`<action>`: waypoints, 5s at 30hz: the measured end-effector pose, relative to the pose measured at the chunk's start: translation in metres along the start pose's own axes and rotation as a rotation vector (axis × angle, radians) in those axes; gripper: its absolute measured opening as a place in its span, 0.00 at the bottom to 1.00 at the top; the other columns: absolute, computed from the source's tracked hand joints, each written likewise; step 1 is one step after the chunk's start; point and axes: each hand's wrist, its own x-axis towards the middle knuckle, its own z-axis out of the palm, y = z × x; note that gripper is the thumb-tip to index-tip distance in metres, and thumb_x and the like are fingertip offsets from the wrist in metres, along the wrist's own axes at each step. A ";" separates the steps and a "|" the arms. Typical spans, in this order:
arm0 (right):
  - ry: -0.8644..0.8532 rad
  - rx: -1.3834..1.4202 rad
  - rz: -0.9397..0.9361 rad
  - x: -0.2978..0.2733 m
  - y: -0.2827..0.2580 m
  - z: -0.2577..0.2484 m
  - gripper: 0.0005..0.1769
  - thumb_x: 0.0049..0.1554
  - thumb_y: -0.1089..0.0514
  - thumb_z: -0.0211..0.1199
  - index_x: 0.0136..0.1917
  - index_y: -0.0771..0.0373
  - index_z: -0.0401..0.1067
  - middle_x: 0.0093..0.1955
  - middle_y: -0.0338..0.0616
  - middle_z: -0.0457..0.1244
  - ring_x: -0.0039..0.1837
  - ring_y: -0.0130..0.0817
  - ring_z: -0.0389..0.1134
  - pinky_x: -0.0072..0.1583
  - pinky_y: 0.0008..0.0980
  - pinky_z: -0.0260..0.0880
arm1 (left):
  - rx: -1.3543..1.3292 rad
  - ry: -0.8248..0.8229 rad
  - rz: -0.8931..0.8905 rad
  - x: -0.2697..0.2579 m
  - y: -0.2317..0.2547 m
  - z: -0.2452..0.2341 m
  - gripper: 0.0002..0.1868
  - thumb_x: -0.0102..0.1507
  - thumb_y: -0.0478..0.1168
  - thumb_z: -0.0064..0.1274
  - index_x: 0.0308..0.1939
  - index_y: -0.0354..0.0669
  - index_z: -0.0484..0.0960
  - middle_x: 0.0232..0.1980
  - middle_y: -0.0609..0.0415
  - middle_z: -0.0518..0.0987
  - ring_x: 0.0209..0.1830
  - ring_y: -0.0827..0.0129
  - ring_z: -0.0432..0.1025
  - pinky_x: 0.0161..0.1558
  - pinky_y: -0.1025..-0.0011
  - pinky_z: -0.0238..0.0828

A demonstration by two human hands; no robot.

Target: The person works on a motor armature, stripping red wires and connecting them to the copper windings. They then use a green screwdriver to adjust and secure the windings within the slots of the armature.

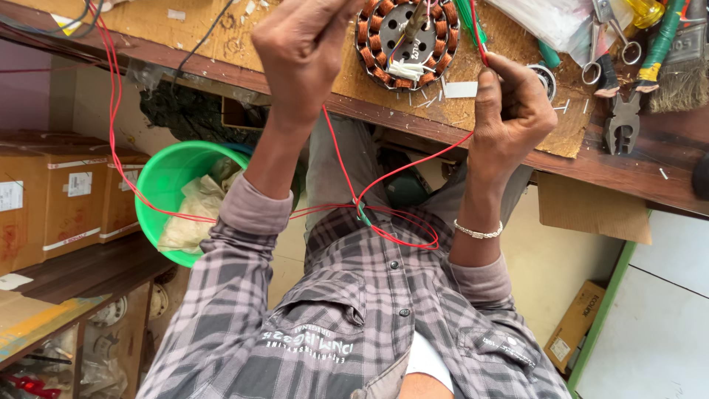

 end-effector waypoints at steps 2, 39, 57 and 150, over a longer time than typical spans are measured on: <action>-0.040 -0.076 0.014 0.004 -0.008 0.000 0.07 0.70 0.65 0.67 0.61 0.69 0.79 0.45 0.37 0.68 0.44 0.19 0.64 0.46 0.19 0.62 | 0.029 -0.052 0.096 0.006 0.002 0.004 0.13 0.68 0.27 0.63 0.56 0.42 0.85 0.46 0.52 0.87 0.40 0.68 0.82 0.43 0.71 0.79; -0.247 -0.263 0.023 0.009 -0.010 0.009 0.06 0.65 0.70 0.67 0.57 0.69 0.80 0.40 0.38 0.68 0.38 0.15 0.64 0.38 0.15 0.60 | 0.126 -0.114 0.186 -0.003 0.012 0.001 0.15 0.68 0.28 0.64 0.57 0.43 0.84 0.53 0.50 0.85 0.50 0.61 0.83 0.49 0.68 0.81; -0.230 -0.270 -0.089 0.011 -0.030 0.004 0.07 0.67 0.72 0.68 0.58 0.69 0.81 0.42 0.38 0.68 0.40 0.17 0.64 0.41 0.18 0.60 | 0.152 -0.135 0.146 -0.008 0.011 0.003 0.16 0.66 0.26 0.64 0.56 0.42 0.85 0.48 0.50 0.85 0.45 0.61 0.83 0.46 0.67 0.78; -0.227 -0.080 0.112 0.003 -0.002 0.014 0.04 0.67 0.68 0.66 0.55 0.69 0.79 0.42 0.38 0.69 0.39 0.17 0.66 0.40 0.16 0.65 | 0.216 -0.127 0.250 -0.010 -0.006 0.002 0.13 0.65 0.29 0.65 0.53 0.44 0.86 0.41 0.53 0.85 0.37 0.59 0.79 0.38 0.65 0.73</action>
